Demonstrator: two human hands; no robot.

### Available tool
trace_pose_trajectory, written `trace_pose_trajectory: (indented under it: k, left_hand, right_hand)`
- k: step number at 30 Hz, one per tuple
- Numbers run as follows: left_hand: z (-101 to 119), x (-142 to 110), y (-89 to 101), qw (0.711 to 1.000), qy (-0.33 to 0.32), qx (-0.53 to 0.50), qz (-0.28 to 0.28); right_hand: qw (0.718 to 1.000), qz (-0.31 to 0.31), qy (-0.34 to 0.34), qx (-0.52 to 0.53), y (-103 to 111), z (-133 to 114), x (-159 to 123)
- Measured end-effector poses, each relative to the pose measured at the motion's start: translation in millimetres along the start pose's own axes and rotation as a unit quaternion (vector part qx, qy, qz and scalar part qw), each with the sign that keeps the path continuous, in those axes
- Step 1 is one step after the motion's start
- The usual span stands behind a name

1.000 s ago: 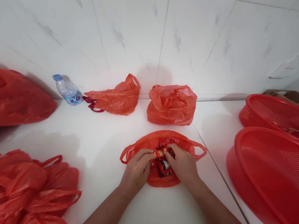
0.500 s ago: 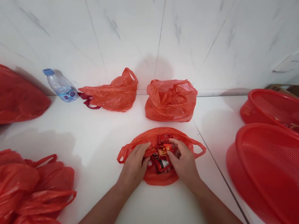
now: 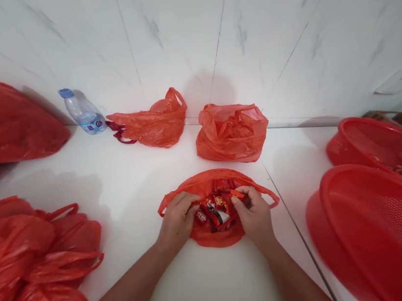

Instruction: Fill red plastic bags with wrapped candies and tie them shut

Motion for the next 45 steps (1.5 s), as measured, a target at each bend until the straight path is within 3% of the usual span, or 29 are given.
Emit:
trace_pose_trajectory:
  k: [9, 16, 23, 28, 33, 40, 45]
  left_hand:
    - [0.4, -0.2, -1.8, 1.000, 0.000, -0.006, -0.014]
    - [-4.0, -0.4, -0.3, 1.000, -0.001, -0.004, 0.016]
    - [-5.1, -0.5, 1.3, 0.999, -0.009, -0.002, 0.031]
    - [-5.2, -0.5, 1.0, 0.999, -0.011, 0.004, 0.033]
    - [-4.8, -0.9, 0.3, 0.999, -0.018, 0.001, 0.034]
    - [-6.3, -1.7, -1.1, 0.999, -0.018, 0.015, 0.029]
    - [-5.3, -1.6, -1.5, 0.999, -0.021, 0.019, 0.026]
  right_hand:
    - [0.995, 0.001, 0.007, -0.099, 1.8, 6.2, 0.5]
    - [0.974, -0.016, 0.051, -0.219, 3.8, -10.5, 0.6]
    - [0.943, -0.137, 0.087, -0.290, -15.1, -17.3, -8.1]
    - [0.946, -0.170, 0.068, -0.266, -24.1, -16.5, -11.1]
    - [0.964, -0.152, 0.034, -0.216, -24.0, -14.0, -10.4]
    - [0.973, -0.113, 0.078, -0.185, -18.9, -27.3, -10.7]
    - [0.979, -0.100, 0.047, -0.171, -15.5, -21.8, -8.8]
Point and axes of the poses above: each hand's wrist, its own x-axis towards the middle knuckle, its own y-axis out of the back of the hand, z = x × y, the point moved 8 cm from there along x, towards the middle knuckle, and after that the axes turned 11 degrees about y, right-handed, at the moved point
